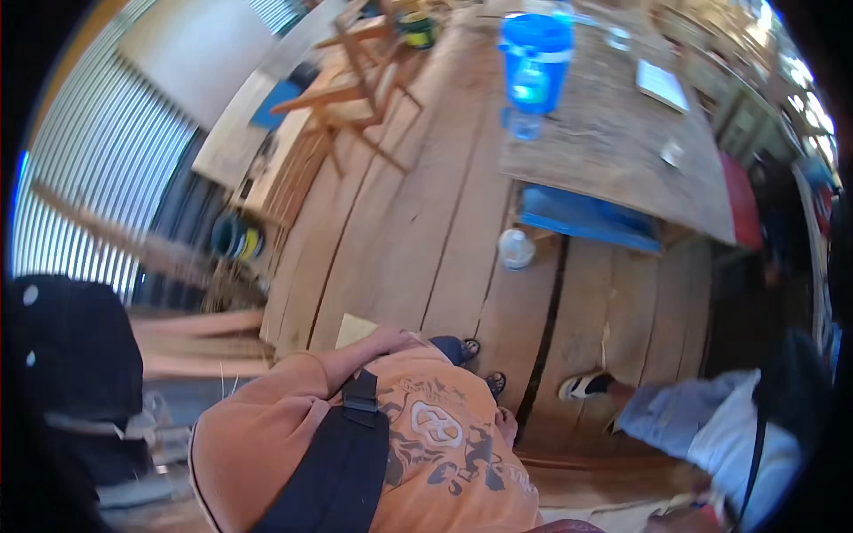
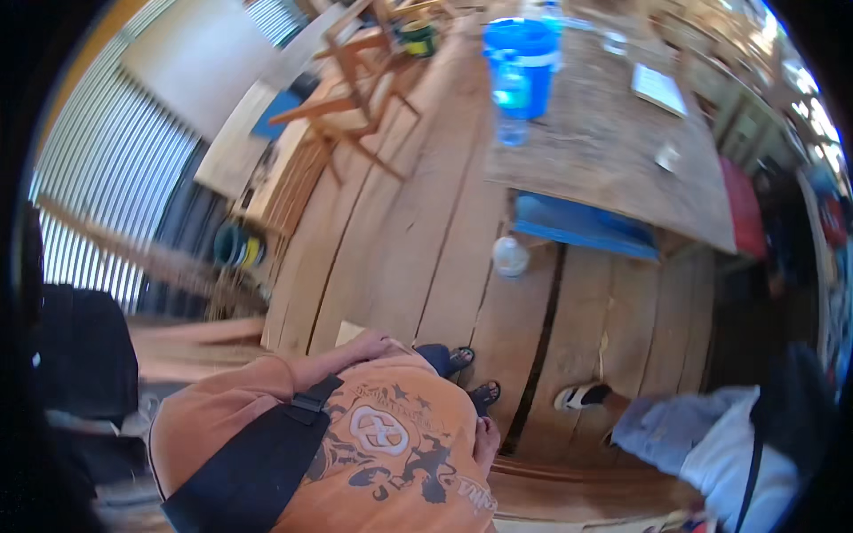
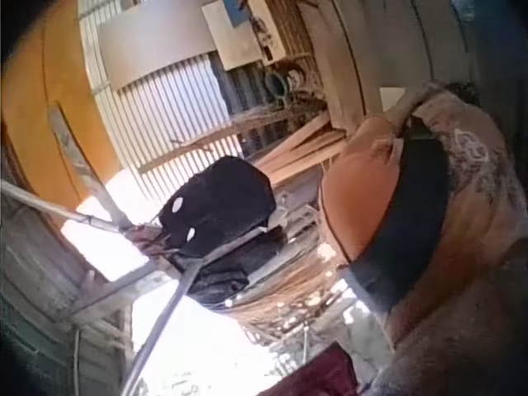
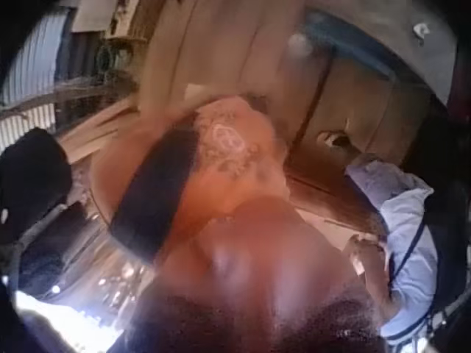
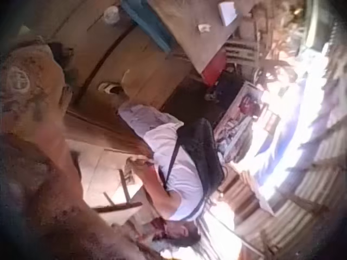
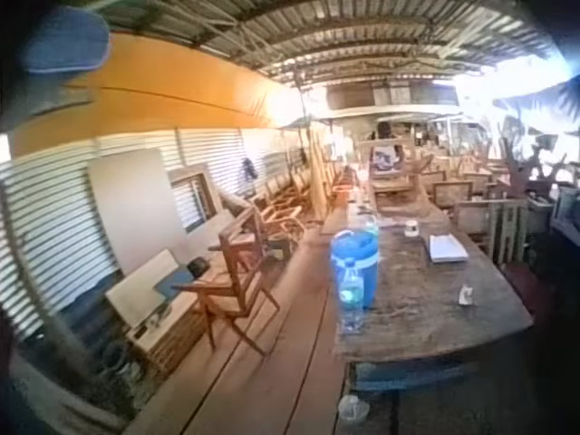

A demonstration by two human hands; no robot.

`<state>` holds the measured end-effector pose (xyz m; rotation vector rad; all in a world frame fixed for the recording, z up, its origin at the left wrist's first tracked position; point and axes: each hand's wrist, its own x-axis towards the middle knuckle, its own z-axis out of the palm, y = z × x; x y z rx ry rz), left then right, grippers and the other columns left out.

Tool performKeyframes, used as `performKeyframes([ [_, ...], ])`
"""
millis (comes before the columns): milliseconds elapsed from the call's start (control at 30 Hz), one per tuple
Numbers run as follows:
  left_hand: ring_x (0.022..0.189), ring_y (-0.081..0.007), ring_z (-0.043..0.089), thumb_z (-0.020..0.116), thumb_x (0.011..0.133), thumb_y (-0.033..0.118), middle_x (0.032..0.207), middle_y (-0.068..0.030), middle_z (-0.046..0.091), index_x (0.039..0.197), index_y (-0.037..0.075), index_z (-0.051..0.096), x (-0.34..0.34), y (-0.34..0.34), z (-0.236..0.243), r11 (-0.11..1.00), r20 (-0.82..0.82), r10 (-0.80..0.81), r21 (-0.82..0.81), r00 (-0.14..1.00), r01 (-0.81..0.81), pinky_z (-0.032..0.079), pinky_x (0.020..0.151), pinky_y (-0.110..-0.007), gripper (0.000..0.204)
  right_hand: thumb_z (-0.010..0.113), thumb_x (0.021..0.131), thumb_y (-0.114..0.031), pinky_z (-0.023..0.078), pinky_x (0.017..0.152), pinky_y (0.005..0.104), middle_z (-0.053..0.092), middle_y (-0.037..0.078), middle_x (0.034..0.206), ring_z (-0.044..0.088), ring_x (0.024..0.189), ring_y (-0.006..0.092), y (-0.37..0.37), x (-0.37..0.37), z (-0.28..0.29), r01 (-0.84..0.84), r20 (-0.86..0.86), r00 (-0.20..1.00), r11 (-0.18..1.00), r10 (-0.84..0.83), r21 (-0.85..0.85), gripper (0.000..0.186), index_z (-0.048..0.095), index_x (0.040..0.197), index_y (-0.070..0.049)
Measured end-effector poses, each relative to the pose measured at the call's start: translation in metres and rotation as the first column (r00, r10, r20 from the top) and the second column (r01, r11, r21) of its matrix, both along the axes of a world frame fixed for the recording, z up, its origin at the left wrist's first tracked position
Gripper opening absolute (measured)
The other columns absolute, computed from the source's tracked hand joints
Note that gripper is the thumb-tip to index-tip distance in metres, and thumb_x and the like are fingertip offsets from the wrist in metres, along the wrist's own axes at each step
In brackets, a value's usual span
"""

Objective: Repairing and weaving the cane seat of a wooden chair using rattan strips.

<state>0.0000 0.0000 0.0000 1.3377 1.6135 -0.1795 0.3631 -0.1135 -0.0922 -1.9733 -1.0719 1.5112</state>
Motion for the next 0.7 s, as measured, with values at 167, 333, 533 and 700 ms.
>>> performKeyframes([
  [167,0.096,-0.0381,0.059,0.052,0.078,0.033,0.102,-0.0246,0.060,0.103,0.002,0.061,-0.068,-0.037,0.010,0.995,-0.131,0.102,0.011,0.986,-0.102,0.047,0.084,-0.045,0.041,0.053,0.087,-0.021,0.048,0.075,0.0313,0.066,0.013,0.090,0.061,0.082,0.0204,0.008,-0.029,-0.069,-0.246,-0.060,0.969,0.958,0.239,-0.150,0.028,0.063,0.102,0.001],
  [333,0.100,-0.0374,0.056,0.056,0.078,0.037,0.104,-0.0237,0.059,0.099,0.002,0.060,-0.119,-0.035,-0.031,0.923,-0.129,0.385,0.045,0.914,-0.383,0.046,0.085,-0.046,0.041,0.050,0.087,-0.023,0.047,0.077,0.0347,0.065,0.015,0.092,0.061,0.084,0.0251,0.114,-0.052,-0.028,-0.616,0.039,0.784,0.784,0.620,-0.082,0.026,0.063,0.098,-0.002],
  [533,0.098,-0.0369,0.057,0.059,0.077,0.040,0.100,-0.0201,0.061,0.102,0.005,0.060,-0.232,-0.047,-0.057,0.811,0.029,0.584,0.035,0.811,-0.584,0.044,0.085,-0.043,0.043,0.047,0.088,-0.025,0.047,0.080,0.0388,0.063,0.018,0.093,0.061,0.087,0.0307,0.228,-0.245,0.039,-0.850,0.117,0.524,0.527,0.844,0.008,0.025,0.062,0.093,-0.006],
  [700,0.092,-0.0376,0.059,0.054,0.083,0.036,0.095,-0.0200,0.062,0.099,0.005,0.060,-0.310,-0.027,-0.033,0.686,0.037,0.727,-0.082,0.686,-0.723,0.046,0.080,-0.042,0.035,0.046,0.089,-0.029,0.047,0.077,0.0411,0.062,0.019,0.090,0.060,0.086,0.0342,0.316,-0.415,0.061,-0.940,0.117,0.340,0.341,0.933,0.012,0.028,0.061,0.091,-0.005],
])
